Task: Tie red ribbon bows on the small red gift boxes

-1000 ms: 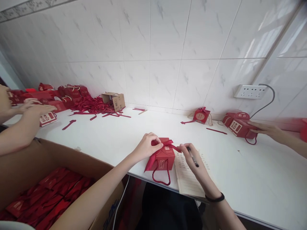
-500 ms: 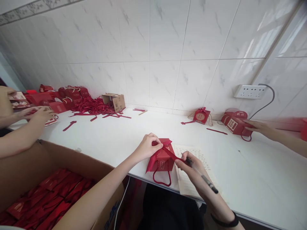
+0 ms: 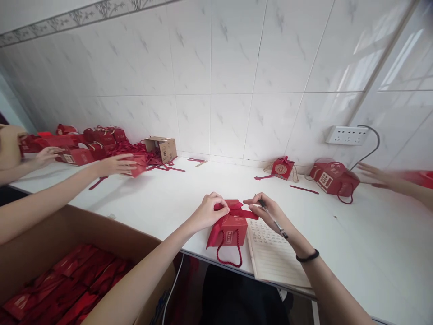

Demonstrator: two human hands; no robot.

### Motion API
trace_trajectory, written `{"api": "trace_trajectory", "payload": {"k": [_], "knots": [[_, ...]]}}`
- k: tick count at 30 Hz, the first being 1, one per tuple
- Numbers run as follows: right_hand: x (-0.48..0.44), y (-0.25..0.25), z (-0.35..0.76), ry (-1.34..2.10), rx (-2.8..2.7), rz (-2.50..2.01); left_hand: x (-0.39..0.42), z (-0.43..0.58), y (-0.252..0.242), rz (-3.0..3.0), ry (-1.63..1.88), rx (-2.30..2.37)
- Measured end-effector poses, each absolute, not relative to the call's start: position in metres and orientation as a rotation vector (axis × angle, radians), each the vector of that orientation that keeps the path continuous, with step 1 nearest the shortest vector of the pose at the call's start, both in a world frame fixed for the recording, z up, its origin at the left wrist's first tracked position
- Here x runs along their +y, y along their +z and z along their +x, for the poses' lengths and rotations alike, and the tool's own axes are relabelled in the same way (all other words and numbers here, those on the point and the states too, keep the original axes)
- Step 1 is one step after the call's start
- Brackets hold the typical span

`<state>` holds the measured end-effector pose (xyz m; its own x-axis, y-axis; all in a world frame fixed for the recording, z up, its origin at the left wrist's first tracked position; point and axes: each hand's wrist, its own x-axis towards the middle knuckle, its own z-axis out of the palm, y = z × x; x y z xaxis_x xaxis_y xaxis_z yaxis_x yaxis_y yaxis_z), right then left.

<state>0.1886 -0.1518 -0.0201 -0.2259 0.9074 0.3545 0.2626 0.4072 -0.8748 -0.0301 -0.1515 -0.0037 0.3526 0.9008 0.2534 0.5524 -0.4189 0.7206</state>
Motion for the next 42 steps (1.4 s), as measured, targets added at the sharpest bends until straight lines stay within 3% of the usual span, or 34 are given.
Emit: {"api": "trace_trajectory", "payload": {"k": [34, 38, 42], "knots": [[-0.145, -0.015, 0.158, 0.662, -1.715, -0.818, -0.151, -0.034, -0.008, 2.063, 0.873, 1.204], [-0.146, -0.01, 0.158, 0.807, -1.728, -0.769, -0.152, -0.034, -0.008, 2.057, 0.875, 1.201], [-0.146, -0.009, 0.156, 1.159, -1.701, -0.652, -0.152, -0.034, -0.007, 2.057, 0.862, 1.198]]}}
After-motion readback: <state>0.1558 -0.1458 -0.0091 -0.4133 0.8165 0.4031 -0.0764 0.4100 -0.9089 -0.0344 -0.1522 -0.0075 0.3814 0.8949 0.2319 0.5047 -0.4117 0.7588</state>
